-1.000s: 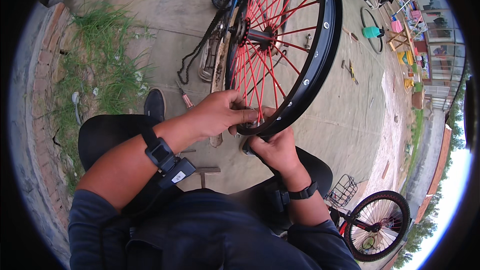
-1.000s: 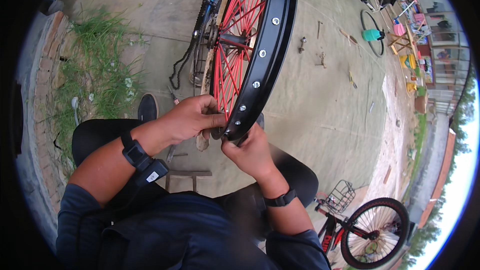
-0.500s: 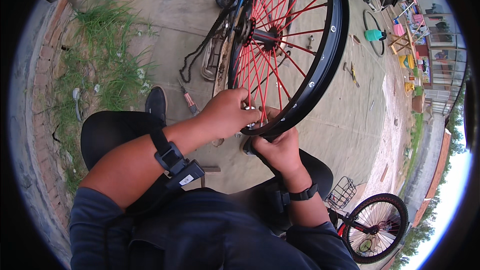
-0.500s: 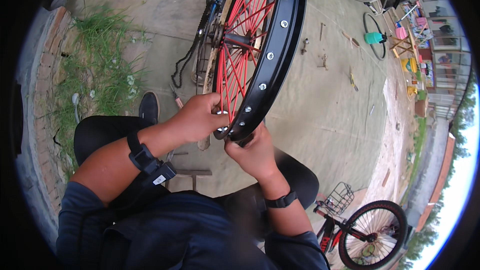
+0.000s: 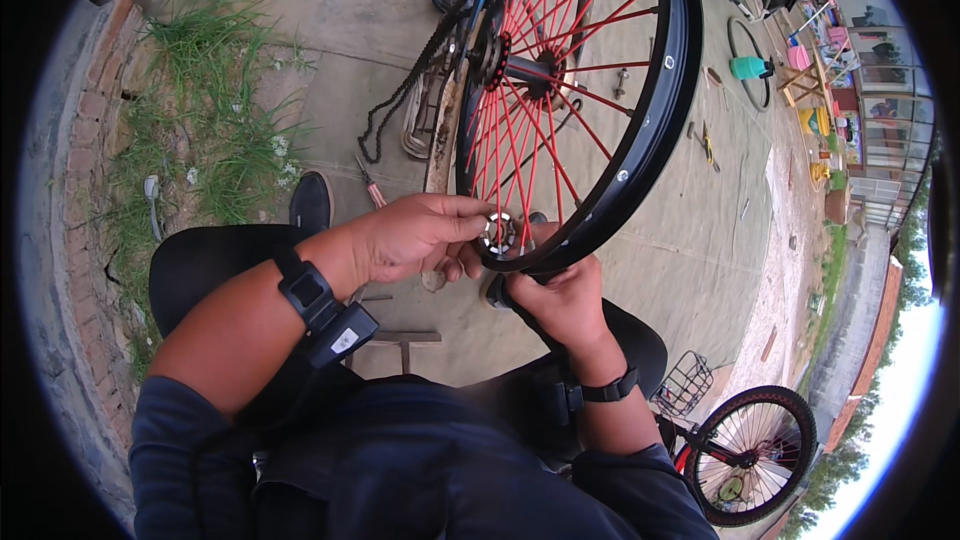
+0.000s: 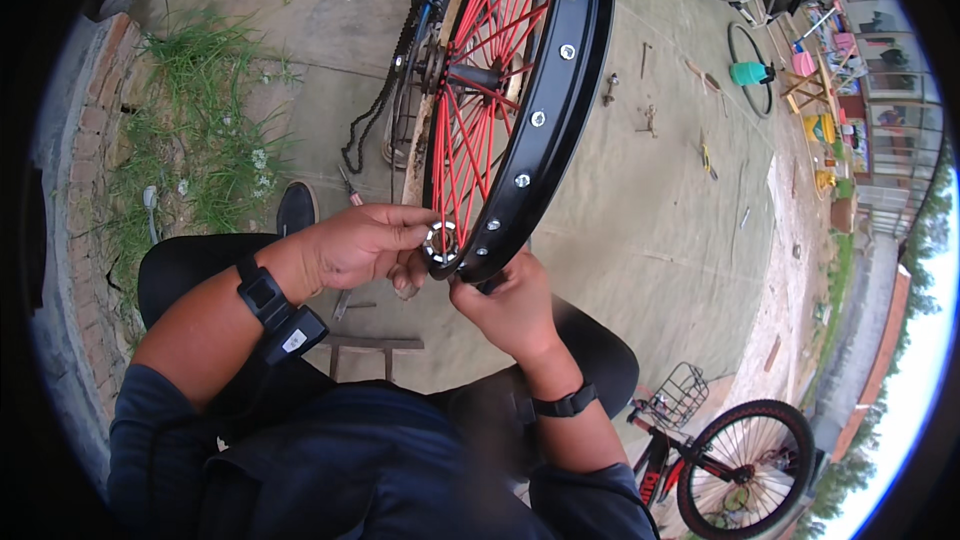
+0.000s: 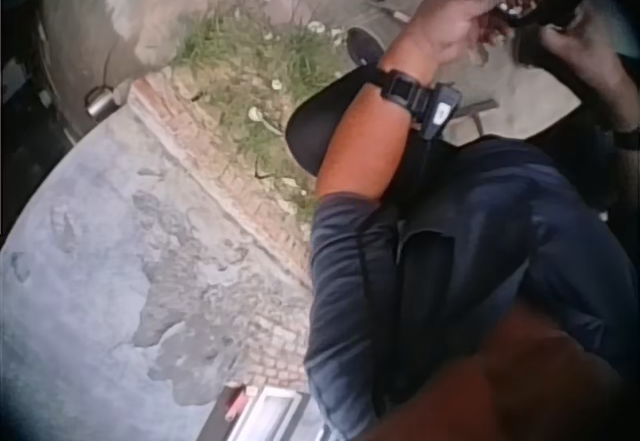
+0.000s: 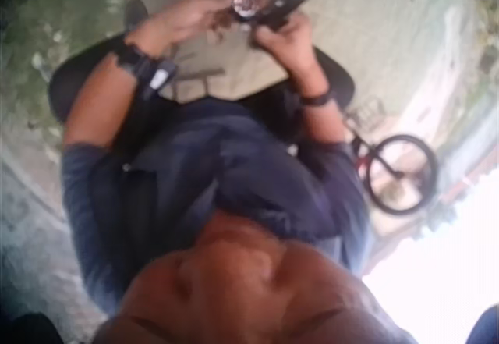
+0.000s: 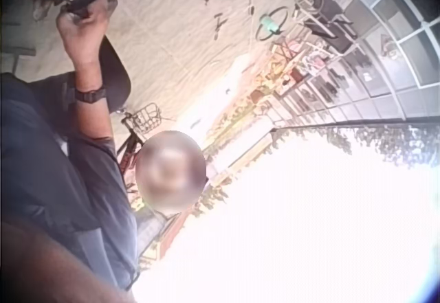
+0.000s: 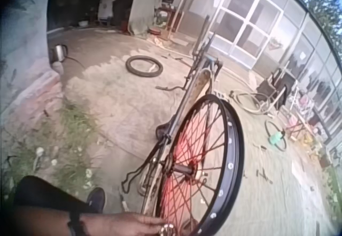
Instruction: The person is working on a bicycle wheel, repeatedly inserting and removing a small metal ring into the rim. They manipulate the ring with both hands, checking its fit and position on the wheel.
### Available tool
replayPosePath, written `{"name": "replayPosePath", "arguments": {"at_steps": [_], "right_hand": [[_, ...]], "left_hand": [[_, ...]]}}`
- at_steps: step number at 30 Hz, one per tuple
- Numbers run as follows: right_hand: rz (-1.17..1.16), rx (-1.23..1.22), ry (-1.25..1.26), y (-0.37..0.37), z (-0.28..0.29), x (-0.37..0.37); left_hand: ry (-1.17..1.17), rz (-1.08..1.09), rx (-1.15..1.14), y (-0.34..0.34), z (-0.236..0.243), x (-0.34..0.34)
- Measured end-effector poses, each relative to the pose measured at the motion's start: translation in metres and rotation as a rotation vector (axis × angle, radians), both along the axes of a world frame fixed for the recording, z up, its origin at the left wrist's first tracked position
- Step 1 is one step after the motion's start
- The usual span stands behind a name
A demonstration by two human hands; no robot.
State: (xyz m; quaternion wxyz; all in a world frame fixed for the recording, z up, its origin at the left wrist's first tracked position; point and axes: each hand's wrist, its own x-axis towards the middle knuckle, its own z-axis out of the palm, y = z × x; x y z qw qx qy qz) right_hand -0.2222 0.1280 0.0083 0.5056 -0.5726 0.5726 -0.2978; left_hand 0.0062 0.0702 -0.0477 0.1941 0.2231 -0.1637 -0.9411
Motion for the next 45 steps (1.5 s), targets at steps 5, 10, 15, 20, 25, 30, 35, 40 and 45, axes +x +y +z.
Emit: {"name": "replayPosePath", "arguments": {"at_steps": [5,10,15,20,25,30,35,40,45], "right_hand": [[-0.026,-0.006,-0.006,0.001,-0.002,0.003],[-0.094,-0.019,-0.080,0.000,0.002,0.007],[-0.024,-0.024,-0.154,-0.001,0.000,0.010],[0.026,-0.009,-0.171,0.002,-0.004,0.008],[0.053,0.001,-0.151,0.001,-0.005,0.009],[-0.034,-0.009,-0.134,-0.002,0.002,0.019],[-0.105,-0.009,-0.123,-0.001,-0.002,0.018],[-0.087,-0.035,-0.063,0.000,-0.009,0.013],[-0.090,-0.008,0.006,0.001,-0.016,0.008]], "left_hand": [[-0.045,-0.020,-0.092,0.001,-0.004,0.001],[-0.089,-0.003,-0.094,0.005,-0.005,-0.002],[-0.188,-0.022,-0.200,0.000,0.007,-0.006],[-0.347,0.006,-0.262,-0.002,0.015,-0.013],[-0.432,0.070,-0.323,-0.001,0.020,-0.018],[-0.534,0.107,-0.393,-0.001,0.017,-0.028],[-0.546,0.098,-0.395,-0.002,0.019,-0.027],[-0.618,0.066,-0.461,-0.007,0.032,-0.025],[-0.757,0.148,-0.715,-0.007,0.020,-0.033]]}}
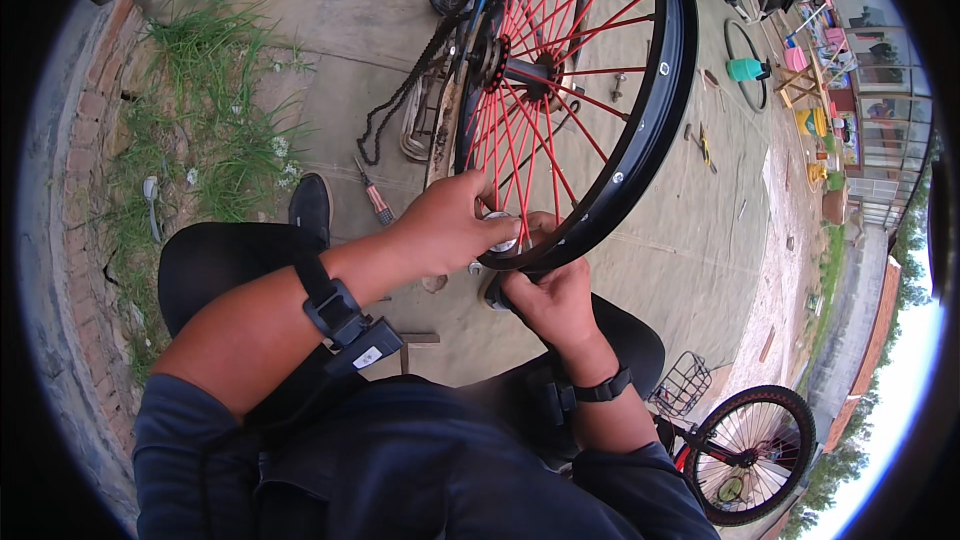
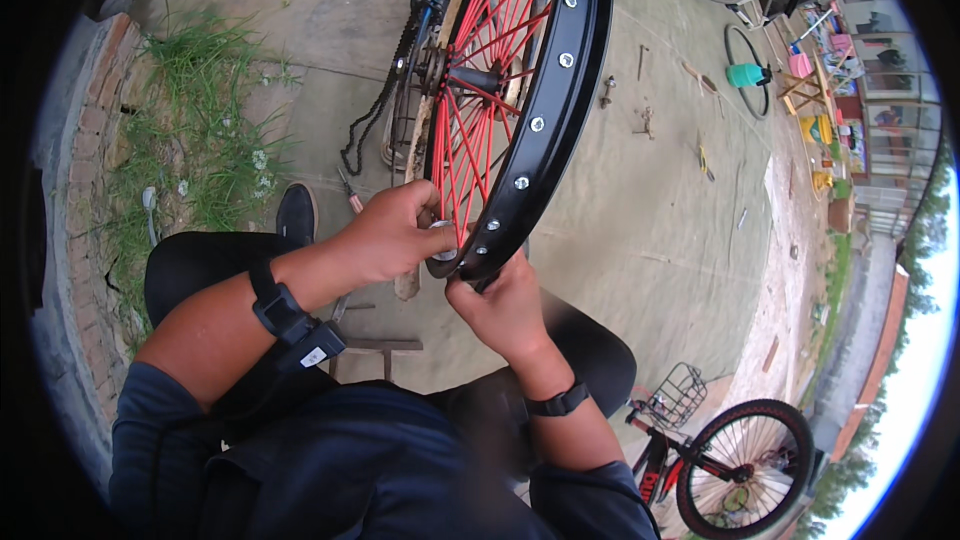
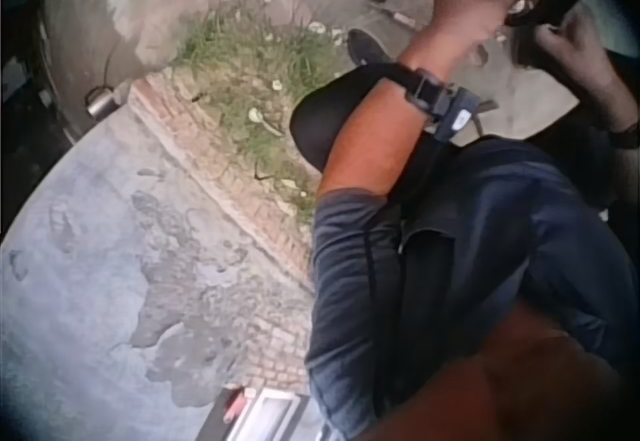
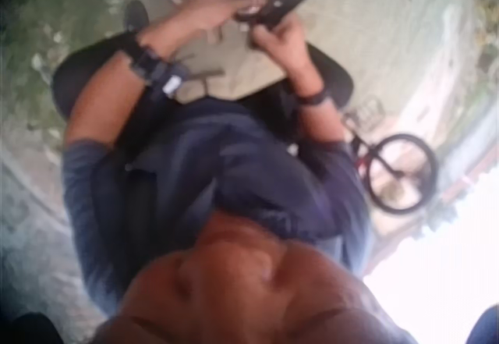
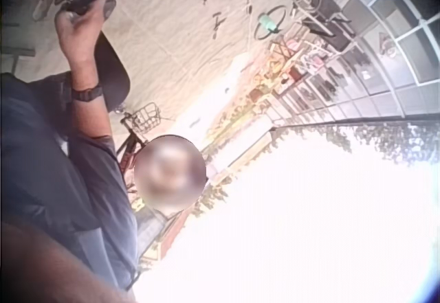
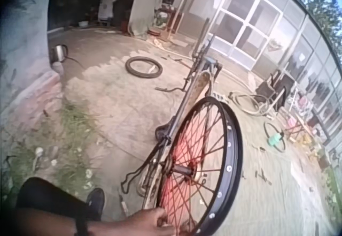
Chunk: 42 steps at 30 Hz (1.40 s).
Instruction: The person is working on a bicycle wheel, repeatedly inserting and removing a small metal ring into the rim. They manipulate the ring with both hands, checking its fit and position on the wheel.
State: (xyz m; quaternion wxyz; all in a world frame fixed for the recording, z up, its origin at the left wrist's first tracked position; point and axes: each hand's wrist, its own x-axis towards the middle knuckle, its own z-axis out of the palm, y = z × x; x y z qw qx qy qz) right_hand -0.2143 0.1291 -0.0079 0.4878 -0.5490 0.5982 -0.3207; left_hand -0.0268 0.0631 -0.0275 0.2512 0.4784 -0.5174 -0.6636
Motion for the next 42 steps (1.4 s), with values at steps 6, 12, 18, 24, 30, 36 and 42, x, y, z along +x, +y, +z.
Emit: {"name": "replayPosePath", "arguments": {"at_steps": [6,12,18,24,30,36,42], "right_hand": [[-0.007,0.026,0.011,0.000,0.001,0.001],[-0.071,-0.029,0.019,0.003,-0.001,0.005],[0.002,-0.057,0.082,0.001,0.014,0.006],[-0.039,0.001,0.037,0.006,0.015,0.005],[-0.030,-0.024,0.015,0.005,0.016,0.008],[-0.038,0.005,-0.064,0.007,0.013,0.009],[-0.026,0.031,-0.128,0.007,0.013,0.009]], "left_hand": [[-0.083,0.042,-0.063,0.003,-0.003,-0.012],[0.135,0.059,0.084,0.003,-0.007,-0.008],[0.383,-0.077,0.439,-0.003,0.004,0.018],[0.625,-0.169,0.498,0.004,-0.005,0.032],[0.583,-0.213,0.497,0.001,-0.013,0.034],[0.542,-0.181,0.471,0.003,-0.015,0.035],[0.503,-0.135,0.425,0.003,-0.016,0.030]]}}
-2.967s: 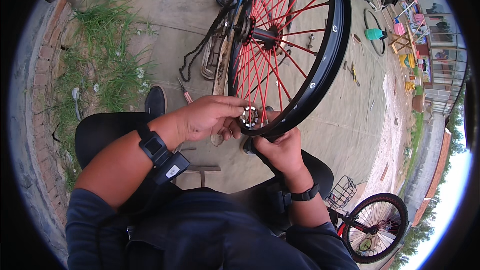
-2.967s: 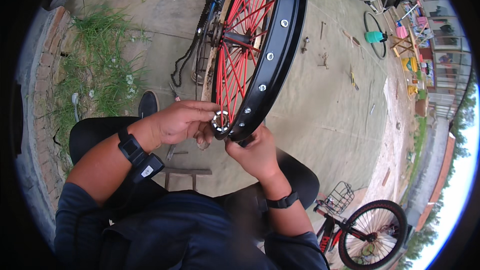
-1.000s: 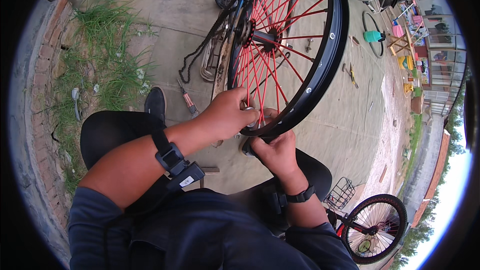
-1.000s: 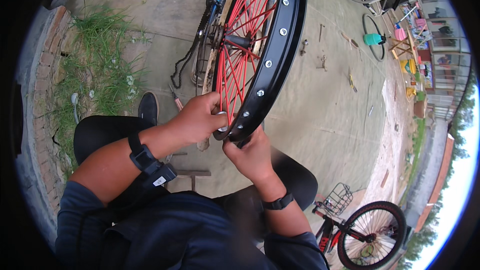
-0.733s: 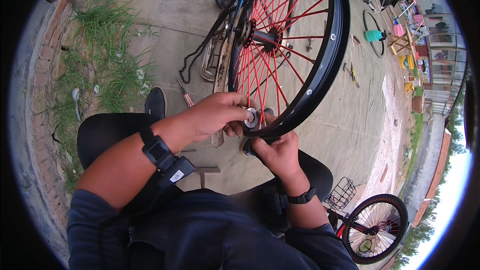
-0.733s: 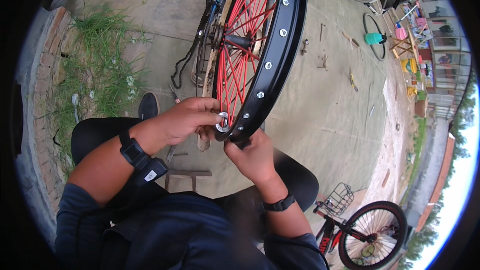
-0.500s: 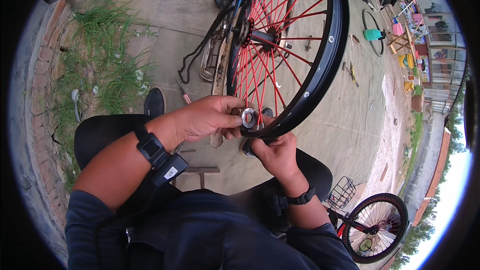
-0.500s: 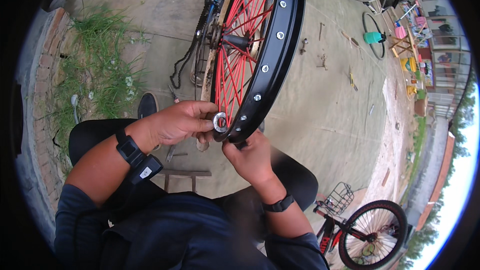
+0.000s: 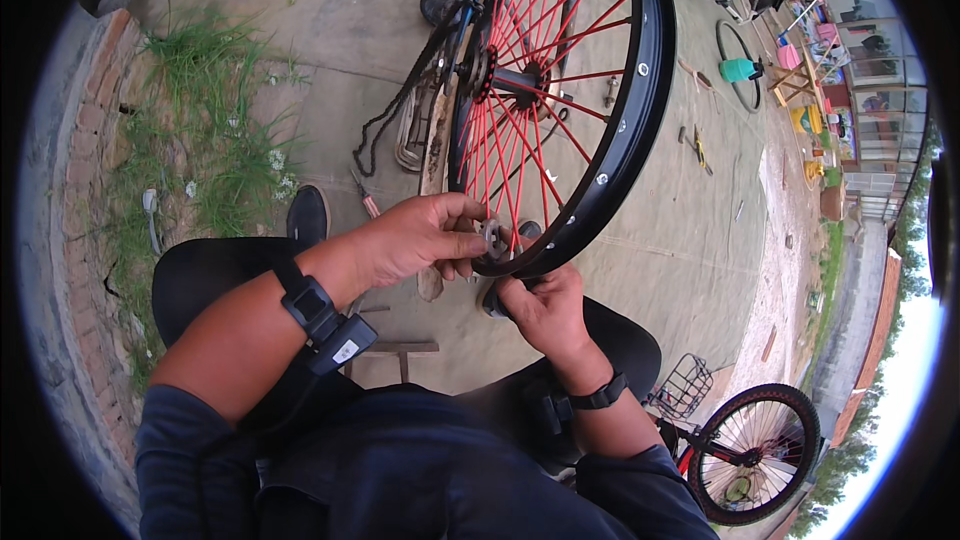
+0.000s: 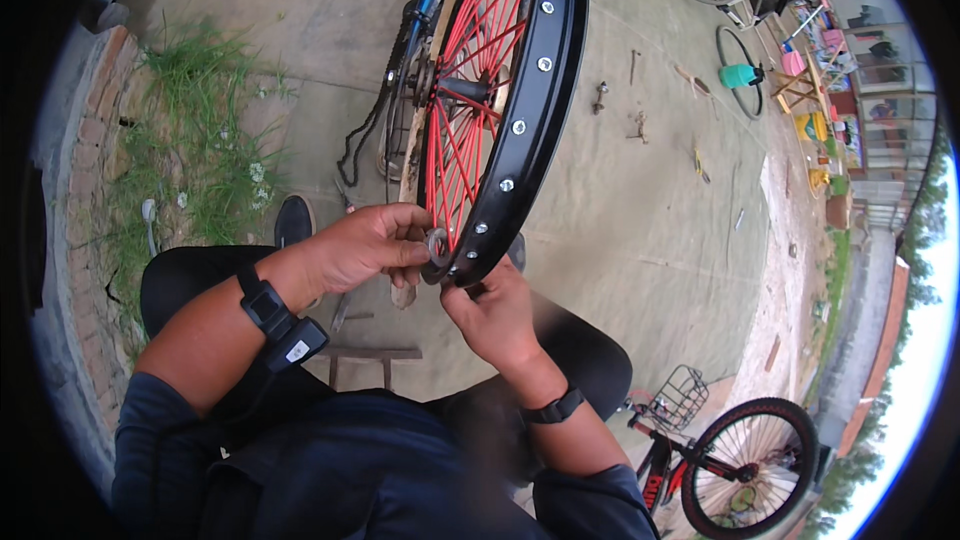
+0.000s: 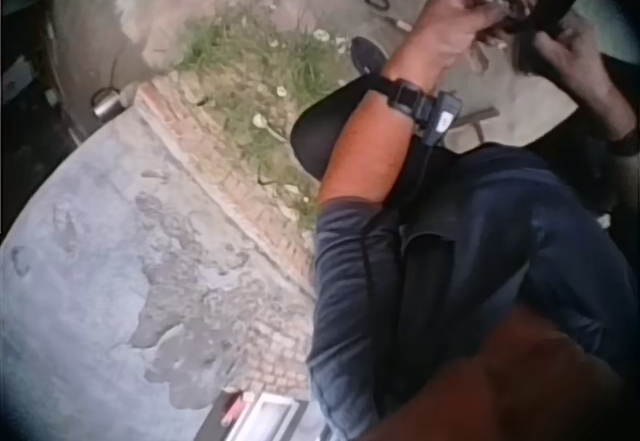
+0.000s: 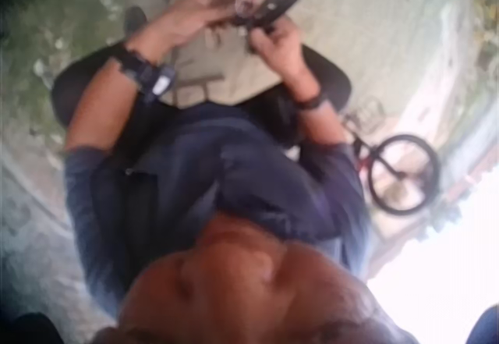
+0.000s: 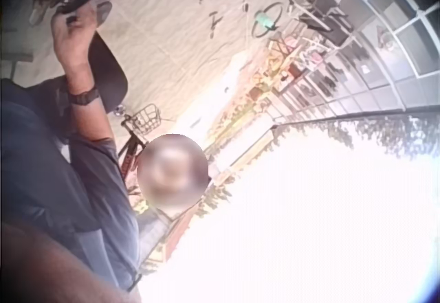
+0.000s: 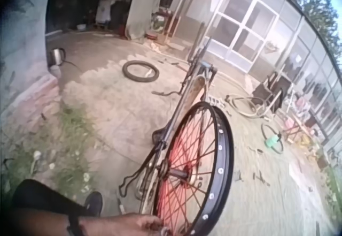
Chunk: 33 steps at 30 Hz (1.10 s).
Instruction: The person is working on a bicycle wheel, repeatedly inserting and removing a small metal ring into the rim. They manipulate the ring with both hands, checking its fit and position on the wheel.
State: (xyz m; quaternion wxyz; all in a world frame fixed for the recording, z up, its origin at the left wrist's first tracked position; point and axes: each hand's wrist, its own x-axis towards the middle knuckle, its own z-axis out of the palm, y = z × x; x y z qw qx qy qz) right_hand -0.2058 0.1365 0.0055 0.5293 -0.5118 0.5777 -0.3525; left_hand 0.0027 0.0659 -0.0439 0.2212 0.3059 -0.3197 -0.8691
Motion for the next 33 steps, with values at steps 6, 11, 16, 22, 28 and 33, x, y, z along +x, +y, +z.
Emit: {"name": "replayPosePath", "arguments": {"at_steps": [6,11,16,22,28,33], "right_hand": [[0.076,-0.067,0.080,-0.002,-0.001,-0.003],[0.106,-0.113,0.155,-0.005,0.007,0.004],[0.124,-0.122,0.194,-0.008,0.010,0.003],[0.088,-0.074,0.219,-0.002,0.000,0.000],[0.049,-0.113,0.170,-0.002,-0.004,0.003],[0.107,-0.144,0.205,-0.004,0.006,0.003]], "left_hand": [[-0.161,0.022,-0.104,0.001,0.010,-0.006],[-0.187,0.010,-0.137,0.004,0.013,-0.002],[-0.132,-0.002,-0.106,-0.001,0.016,-0.002],[-0.147,-0.020,-0.117,-0.002,0.018,-0.004],[-0.082,0.035,-0.082,-0.002,0.013,-0.004],[-0.074,0.064,-0.080,-0.005,0.016,-0.006]]}}
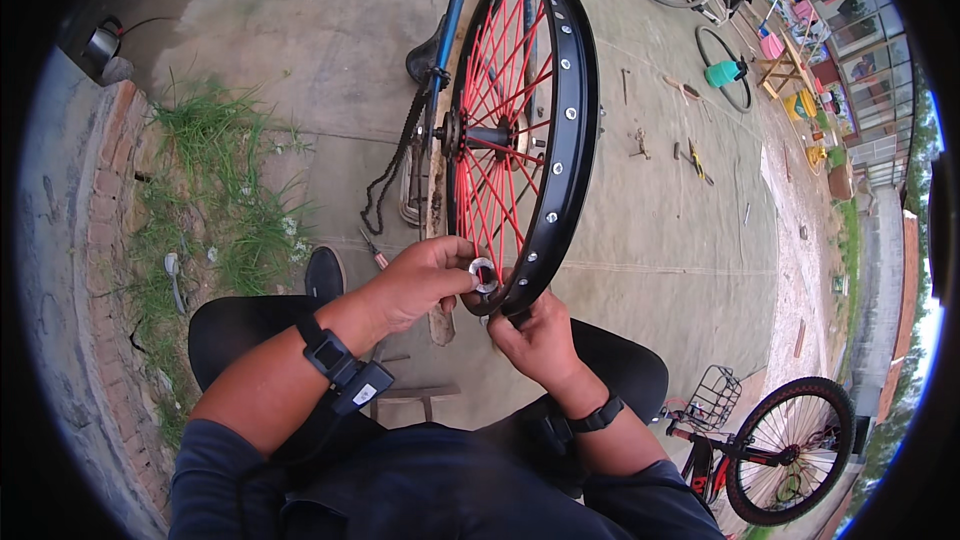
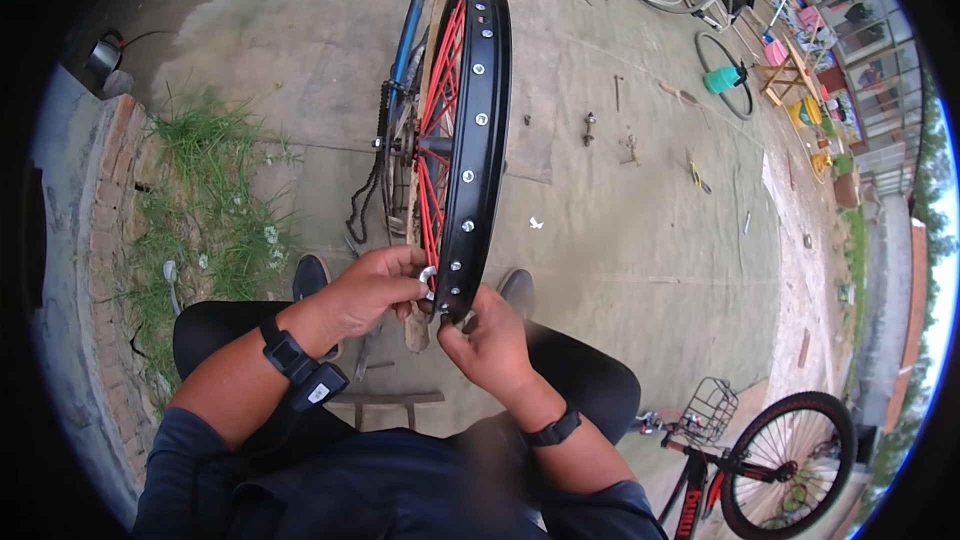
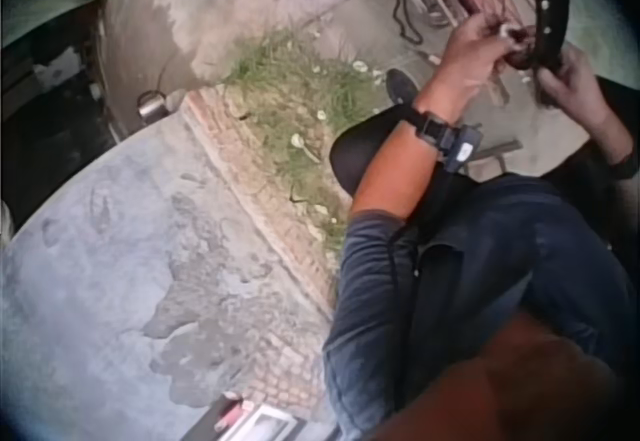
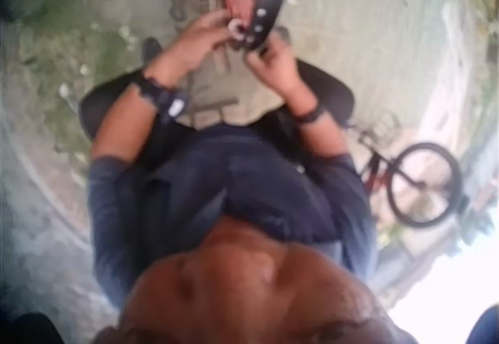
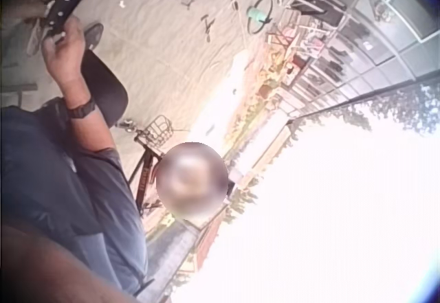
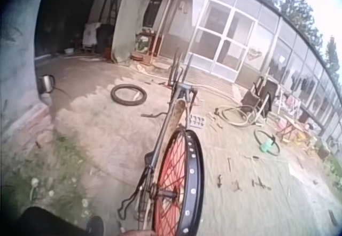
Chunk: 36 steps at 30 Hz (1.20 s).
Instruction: The person is working on a bicycle wheel, repeatedly inserting and removing a small metal ring into the rim. They manipulate the ring with both hands, checking its fit and position on the wheel.
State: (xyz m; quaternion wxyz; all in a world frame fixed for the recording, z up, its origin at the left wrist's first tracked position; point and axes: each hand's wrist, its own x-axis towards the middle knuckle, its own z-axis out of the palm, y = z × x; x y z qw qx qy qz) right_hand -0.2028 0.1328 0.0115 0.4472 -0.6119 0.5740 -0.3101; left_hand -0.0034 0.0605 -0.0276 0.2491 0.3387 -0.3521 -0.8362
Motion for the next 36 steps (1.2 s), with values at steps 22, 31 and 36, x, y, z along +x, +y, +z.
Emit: {"name": "replayPosePath", "arguments": {"at_steps": [22,31,36], "right_hand": [[0.103,-0.414,0.216,-0.003,0.006,-0.011],[0.304,0.239,0.639,-0.003,0.005,-0.022],[0.238,0.262,0.592,-0.006,0.007,-0.026]], "left_hand": [[0.031,0.467,0.129,-0.008,0.016,0.017],[0.118,0.582,0.089,-0.017,0.023,0.036],[0.106,0.575,0.091,-0.016,0.022,0.036]]}}
